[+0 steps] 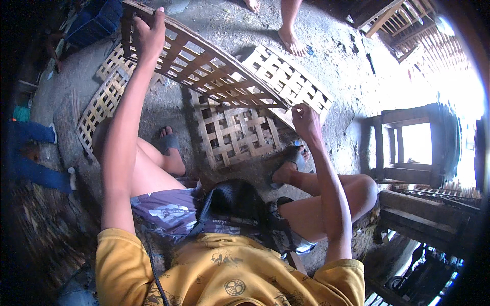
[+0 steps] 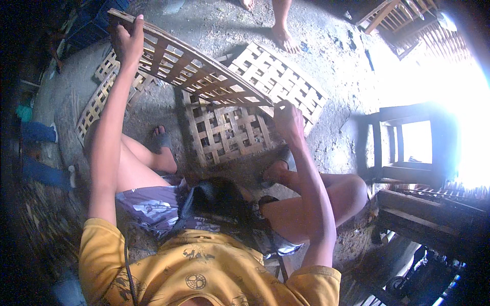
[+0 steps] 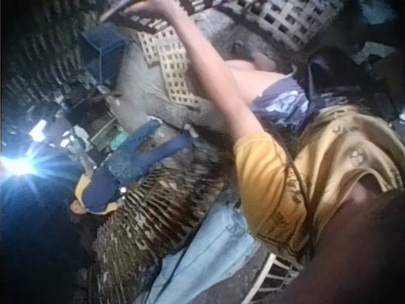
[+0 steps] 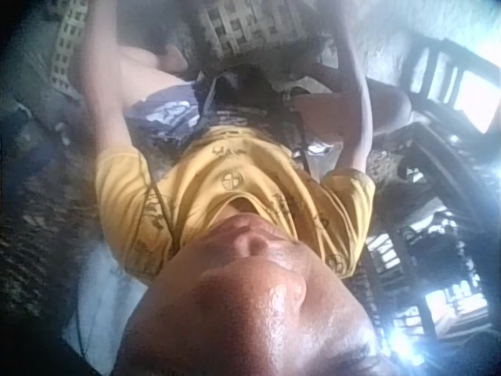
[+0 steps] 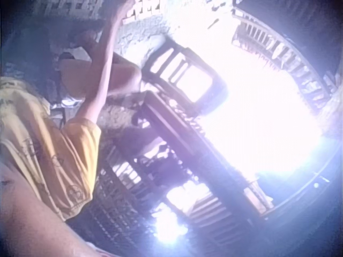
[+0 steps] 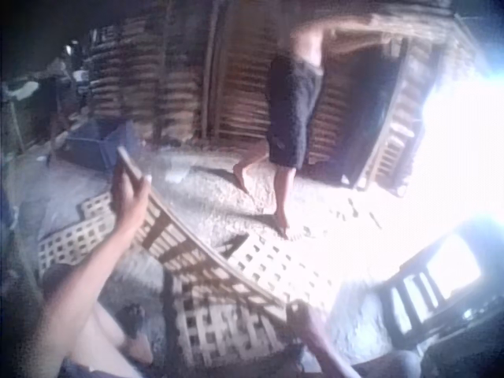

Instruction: The person sits on the floor and assembles a wooden lattice panel by hand, inserting thin wooden strips into a frame and adjusting them to form a grid pattern. The person repeatedly aligns and secures the strips within the frame.

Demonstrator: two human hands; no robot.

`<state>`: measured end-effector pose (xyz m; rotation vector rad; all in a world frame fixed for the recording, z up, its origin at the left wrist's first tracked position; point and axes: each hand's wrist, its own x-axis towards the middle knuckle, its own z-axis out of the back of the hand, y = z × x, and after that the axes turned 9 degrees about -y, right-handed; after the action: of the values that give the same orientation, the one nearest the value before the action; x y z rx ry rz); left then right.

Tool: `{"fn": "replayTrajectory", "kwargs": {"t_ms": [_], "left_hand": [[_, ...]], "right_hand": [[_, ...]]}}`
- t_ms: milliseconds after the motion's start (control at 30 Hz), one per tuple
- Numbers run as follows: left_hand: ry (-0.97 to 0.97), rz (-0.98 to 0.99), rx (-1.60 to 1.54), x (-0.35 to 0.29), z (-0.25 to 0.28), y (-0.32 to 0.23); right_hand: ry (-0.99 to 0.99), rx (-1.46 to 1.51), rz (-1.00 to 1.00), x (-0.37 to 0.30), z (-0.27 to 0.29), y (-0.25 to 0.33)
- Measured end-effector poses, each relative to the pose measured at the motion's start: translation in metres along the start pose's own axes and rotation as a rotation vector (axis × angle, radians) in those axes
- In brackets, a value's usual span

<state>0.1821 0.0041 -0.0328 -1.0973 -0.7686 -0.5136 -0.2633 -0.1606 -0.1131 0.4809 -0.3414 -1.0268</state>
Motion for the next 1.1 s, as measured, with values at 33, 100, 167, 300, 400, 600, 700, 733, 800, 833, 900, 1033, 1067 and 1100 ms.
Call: {"fn": "replayTrajectory", "kwargs": {"t_ms": [33,100,167,300,400,600,700,733,800,833,900,1033,1067,1100], "left_hand": [[0.016,-0.003,-0.024,0.002,0.003,-0.002],[-0.023,-0.018,0.008,0.003,-0.001,0.006],[-0.028,-0.018,0.027,0.003,-0.002,0.01],[-0.019,-0.022,0.038,0.004,-0.002,0.011],[0.039,0.062,0.014,0.004,0.002,0.002],[0.126,0.11,-0.104,0.006,0.012,-0.017],[0.139,0.097,-0.116,0.004,0.008,-0.013],[0.132,0.073,-0.119,0.004,0.011,-0.01],[0.119,0.044,-0.123,0.006,0.013,-0.005],[0.115,0.045,-0.131,0.005,0.01,-0.006],[0.111,0.039,-0.146,0.004,0.008,-0.007],[0.098,0.009,-0.168,0.006,0.007,-0.005],[0.098,0.011,-0.167,0.007,0.007,-0.005],[0.099,0.013,-0.164,0.007,0.008,-0.006]], "right_hand": [[0.009,-0.003,-0.004,0.0,-0.001,0.0],[0.026,-0.013,-0.016,0.001,-0.001,-0.002],[-0.03,0.059,-0.091,0.004,0.002,-0.002],[-0.088,0.267,-0.273,0.026,0.018,-0.011],[-0.071,0.088,-0.236,0.03,0.031,-0.015],[-0.119,0.313,-0.139,0.04,0.023,-0.037],[-0.001,0.634,-0.228,0.035,0.026,-0.036],[0.04,0.715,-0.253,0.034,0.024,-0.03],[0.088,0.805,-0.316,0.032,0.022,-0.018],[0.06,0.777,-0.329,0.032,0.023,-0.019],[0.007,0.721,-0.355,0.034,0.023,-0.018],[0.004,0.668,-0.33,0.033,0.03,-0.011],[0.026,0.661,-0.33,0.033,0.029,-0.01],[0.048,0.654,-0.33,0.034,0.029,-0.01]]}}
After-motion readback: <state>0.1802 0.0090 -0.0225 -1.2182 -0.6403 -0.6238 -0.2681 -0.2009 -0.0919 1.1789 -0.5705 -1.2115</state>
